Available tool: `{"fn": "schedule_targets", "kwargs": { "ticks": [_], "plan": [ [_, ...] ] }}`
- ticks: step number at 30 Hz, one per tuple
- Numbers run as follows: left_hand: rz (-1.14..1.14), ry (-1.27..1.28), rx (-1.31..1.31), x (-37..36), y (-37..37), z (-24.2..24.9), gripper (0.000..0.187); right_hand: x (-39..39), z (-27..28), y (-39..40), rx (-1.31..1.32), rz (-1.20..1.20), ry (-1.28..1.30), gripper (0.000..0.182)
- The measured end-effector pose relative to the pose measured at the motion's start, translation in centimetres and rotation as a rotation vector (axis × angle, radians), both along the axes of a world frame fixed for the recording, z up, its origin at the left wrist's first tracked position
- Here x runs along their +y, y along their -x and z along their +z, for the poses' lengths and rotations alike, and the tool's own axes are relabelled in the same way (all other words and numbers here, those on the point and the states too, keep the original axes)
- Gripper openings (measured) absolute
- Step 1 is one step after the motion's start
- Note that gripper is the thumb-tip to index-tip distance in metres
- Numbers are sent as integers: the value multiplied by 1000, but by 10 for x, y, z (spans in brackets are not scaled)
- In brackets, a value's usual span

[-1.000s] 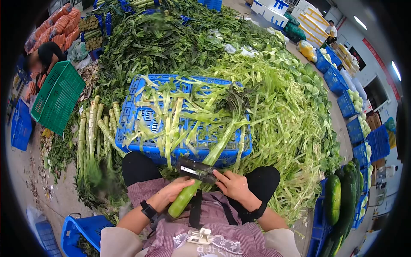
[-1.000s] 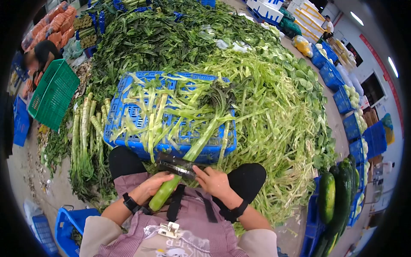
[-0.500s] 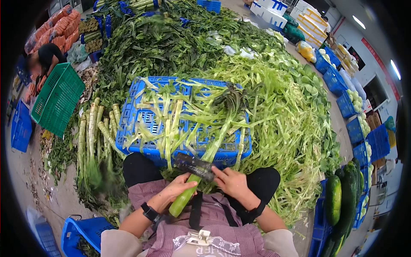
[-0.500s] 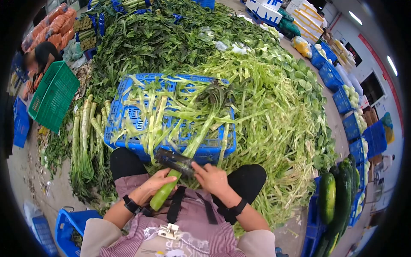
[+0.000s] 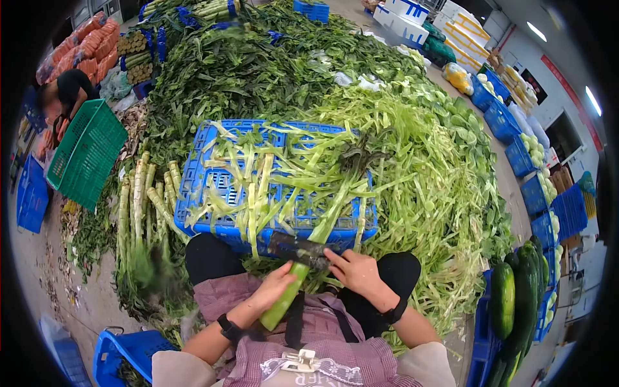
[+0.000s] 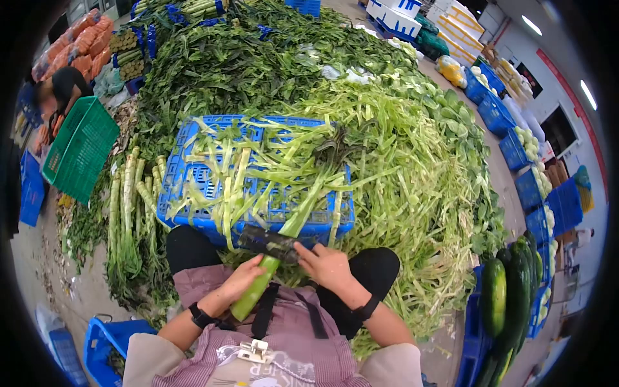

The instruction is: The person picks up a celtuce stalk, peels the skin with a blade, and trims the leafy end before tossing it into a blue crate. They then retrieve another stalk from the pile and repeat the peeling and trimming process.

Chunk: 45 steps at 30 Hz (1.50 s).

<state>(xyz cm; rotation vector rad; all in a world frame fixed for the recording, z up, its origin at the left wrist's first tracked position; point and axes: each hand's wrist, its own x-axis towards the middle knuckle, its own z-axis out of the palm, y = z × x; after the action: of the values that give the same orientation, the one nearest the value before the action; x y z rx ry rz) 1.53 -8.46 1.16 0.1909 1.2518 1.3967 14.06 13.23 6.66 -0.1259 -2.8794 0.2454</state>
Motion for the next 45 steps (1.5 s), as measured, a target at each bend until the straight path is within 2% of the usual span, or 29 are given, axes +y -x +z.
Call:
{"fn": "schedule_targets", "kwargs": {
  "ticks": [4,5,6,7,9,13,15,16,17,19,21,22,23,25,26,29,31,33,37,39,41,43,44,45],
  "plan": [
    [2,-73,157,-2,-5,16,61,48,-11,29,42,-271,-69,36],
    [24,-96,82,-2,-6,19,60,70,-24,37,115,-388,-24,32],
    [49,-122,7,-2,-6,20,59,87,-21,43,64,-553,20,28],
    [56,-126,11,-2,-3,17,59,96,-12,45,182,-562,153,26],
    [-55,-128,-265,-3,4,2,52,88,-7,35,137,-509,243,32],
    [-173,-110,-352,-3,14,-9,48,13,17,4,-39,12,-15,40],
    [-168,44,-310,-5,15,-1,42,-9,5,-4,-2,143,-15,42],
    [-140,-68,-247,-4,9,-4,44,-7,2,-1,-7,92,-47,41],
    [-140,-63,-249,-5,7,-6,44,6,-1,6,18,24,-51,42],
    [-146,-109,-194,-4,4,-8,51,40,-8,19,-23,-258,-59,37],
    [-141,-100,-188,-2,3,-1,51,83,-14,30,3,-476,36,34],
    [-117,-115,-182,-1,2,-1,50,94,-7,35,17,-525,165,34],
    [-93,-128,-177,0,1,-2,50,93,-6,37,17,-518,160,34],
    [-136,-116,-195,1,4,0,47,80,-6,35,-13,-585,521,34],
    [-181,-101,-209,3,5,1,44,59,0,29,-19,-469,438,34],
    [-217,-77,-219,5,8,-11,40,-4,14,6,-96,-64,-33,42],
    [-239,-30,-237,6,5,-8,38,-18,8,-2,-5,146,-43,43],
    [-137,-85,-176,5,-3,-4,36,-1,4,6,8,103,-47,41],
    [-101,-38,-54,7,-9,8,30,86,-19,33,58,-357,-83,39],
    [-72,6,-47,8,-8,5,28,102,-12,41,50,-446,-35,37],
    [-46,53,-52,7,-6,5,28,93,-3,46,-31,-547,303,35],
    [7,-44,-313,0,0,7,28,55,4,34,44,-359,282,32],
    [-31,-113,-307,-1,2,-5,25,28,22,26,-125,-313,87,33],
    [-28,-114,-312,-2,1,-10,25,13,11,15,-42,-149,45,34]
  ]
}}
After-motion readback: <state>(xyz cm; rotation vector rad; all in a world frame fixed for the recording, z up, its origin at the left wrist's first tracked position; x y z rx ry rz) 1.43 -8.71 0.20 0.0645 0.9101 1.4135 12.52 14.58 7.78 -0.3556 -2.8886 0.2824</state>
